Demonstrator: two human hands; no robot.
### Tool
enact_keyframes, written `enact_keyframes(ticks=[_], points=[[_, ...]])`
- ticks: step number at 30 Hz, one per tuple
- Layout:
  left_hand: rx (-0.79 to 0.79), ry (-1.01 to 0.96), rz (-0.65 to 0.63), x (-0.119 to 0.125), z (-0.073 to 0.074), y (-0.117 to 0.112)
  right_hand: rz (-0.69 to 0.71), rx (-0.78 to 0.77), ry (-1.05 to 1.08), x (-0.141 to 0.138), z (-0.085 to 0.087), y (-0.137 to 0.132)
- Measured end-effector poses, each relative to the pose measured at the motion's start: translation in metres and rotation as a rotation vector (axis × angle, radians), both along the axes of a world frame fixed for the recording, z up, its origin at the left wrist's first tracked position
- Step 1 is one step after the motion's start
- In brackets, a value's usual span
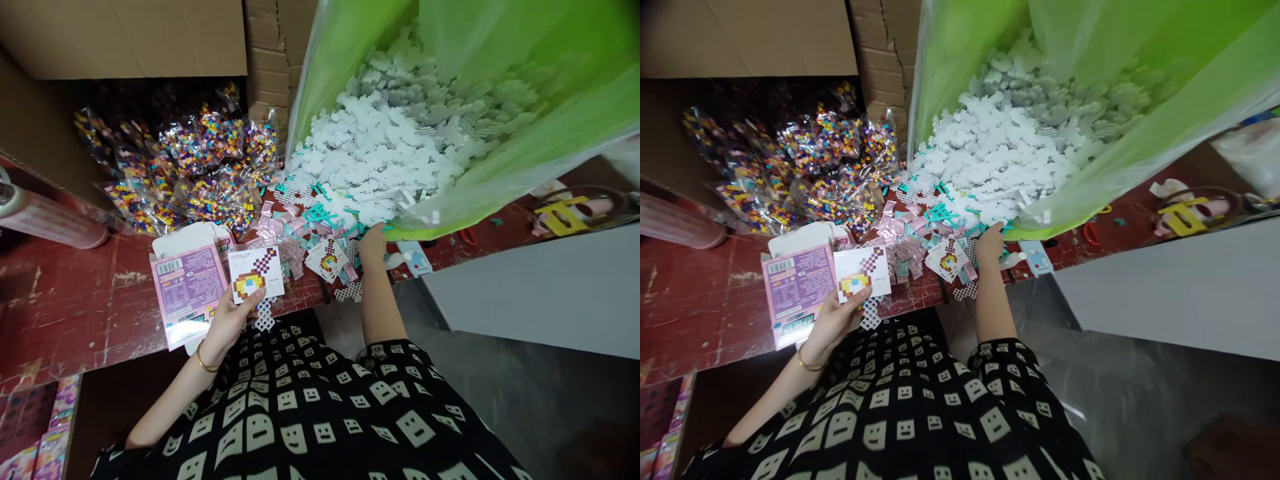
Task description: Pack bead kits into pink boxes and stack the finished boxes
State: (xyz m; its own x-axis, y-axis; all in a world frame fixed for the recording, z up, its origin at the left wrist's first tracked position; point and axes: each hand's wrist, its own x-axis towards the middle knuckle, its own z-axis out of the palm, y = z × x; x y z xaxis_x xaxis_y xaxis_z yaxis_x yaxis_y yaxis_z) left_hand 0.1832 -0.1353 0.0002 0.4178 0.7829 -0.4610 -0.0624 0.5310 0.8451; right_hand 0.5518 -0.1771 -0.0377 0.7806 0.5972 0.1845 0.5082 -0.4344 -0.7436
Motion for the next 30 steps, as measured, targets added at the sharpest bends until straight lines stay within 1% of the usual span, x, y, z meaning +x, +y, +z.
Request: enact_keyframes(ticks=[3, 4, 5, 6, 8, 9, 10, 11, 12, 14, 16, 18, 20, 22, 23, 24, 25, 26, 28, 29, 30], points=[[0.013, 0.02, 0.005, 0.0, -0.002, -0.001, -0.143, 0.049, -0.016, -0.009, 0.033, -0.009], [0.018, 0.026, 0.002, 0.001, -0.002, -0.001, -0.133, 0.104, 0.018, -0.017, 0.045, -0.012], [0.024, 0.028, -0.005, 0.002, -0.002, -0.002, -0.081, 0.182, 0.092, -0.028, 0.057, -0.014], [0.036, 0.022, -0.016, 0.002, -0.002, -0.002, 0.01, 0.266, 0.204, -0.043, 0.067, -0.014], [0.067, 0.004, -0.056, 0.003, -0.001, -0.003, 0.27, 0.394, 0.491, -0.082, 0.08, -0.01], [0.079, -0.006, -0.081, 0.003, 0.0, -0.004, 0.4, 0.405, 0.61, -0.105, 0.082, -0.006], [0.09, -0.016, -0.102, 0.003, 0.001, -0.004, 0.503, 0.383, 0.681, -0.128, 0.082, -0.001], [0.097, -0.025, -0.115, 0.002, 0.002, -0.004, 0.572, 0.354, 0.711, -0.15, 0.079, 0.005], [0.103, -0.032, -0.118, 0.0, 0.003, -0.005, 0.605, 0.337, 0.709, -0.169, 0.075, 0.01], [0.118, -0.039, -0.089, -0.004, 0.004, -0.006, 0.584, 0.357, 0.659, -0.201, 0.064, 0.02], [0.149, -0.045, -0.041, -0.007, 0.002, -0.007, 0.518, 0.406, 0.615, -0.22, 0.054, 0.025], [0.186, -0.07, -0.018, -0.009, 0.0, -0.008, 0.478, 0.402, 0.604, -0.231, 0.049, 0.028], [0.225, -0.093, -0.001, -0.012, -0.002, -0.006, 0.468, 0.369, 0.601, -0.235, 0.048, 0.031], [0.259, -0.091, 0.03, -0.017, 0.0, -0.002, 0.501, 0.36, 0.531, -0.231, 0.052, 0.038], [0.266, -0.089, 0.036, -0.022, 0.002, 0.002, 0.542, 0.36, 0.48, -0.228, 0.055, 0.045], [0.266, -0.094, 0.022, -0.026, 0.006, 0.007, 0.614, 0.347, 0.444, -0.224, 0.059, 0.053], [0.26, -0.105, -0.017, -0.032, 0.011, 0.013, 0.725, 0.307, 0.44, -0.22, 0.064, 0.062], [0.253, -0.116, -0.075, -0.037, 0.017, 0.021, 0.865, 0.243, 0.468, -0.218, 0.068, 0.072], [0.268, -0.113, -0.166, -0.049, 0.028, 0.038, 1.132, 0.112, 0.6, -0.217, 0.075, 0.096], [0.298, -0.092, -0.163, -0.055, 0.031, 0.047, 1.223, 0.073, 0.673, -0.22, 0.077, 0.109], [0.345, -0.062, -0.119, -0.061, 0.033, 0.055, 1.271, 0.057, 0.735, -0.224, 0.076, 0.123]])
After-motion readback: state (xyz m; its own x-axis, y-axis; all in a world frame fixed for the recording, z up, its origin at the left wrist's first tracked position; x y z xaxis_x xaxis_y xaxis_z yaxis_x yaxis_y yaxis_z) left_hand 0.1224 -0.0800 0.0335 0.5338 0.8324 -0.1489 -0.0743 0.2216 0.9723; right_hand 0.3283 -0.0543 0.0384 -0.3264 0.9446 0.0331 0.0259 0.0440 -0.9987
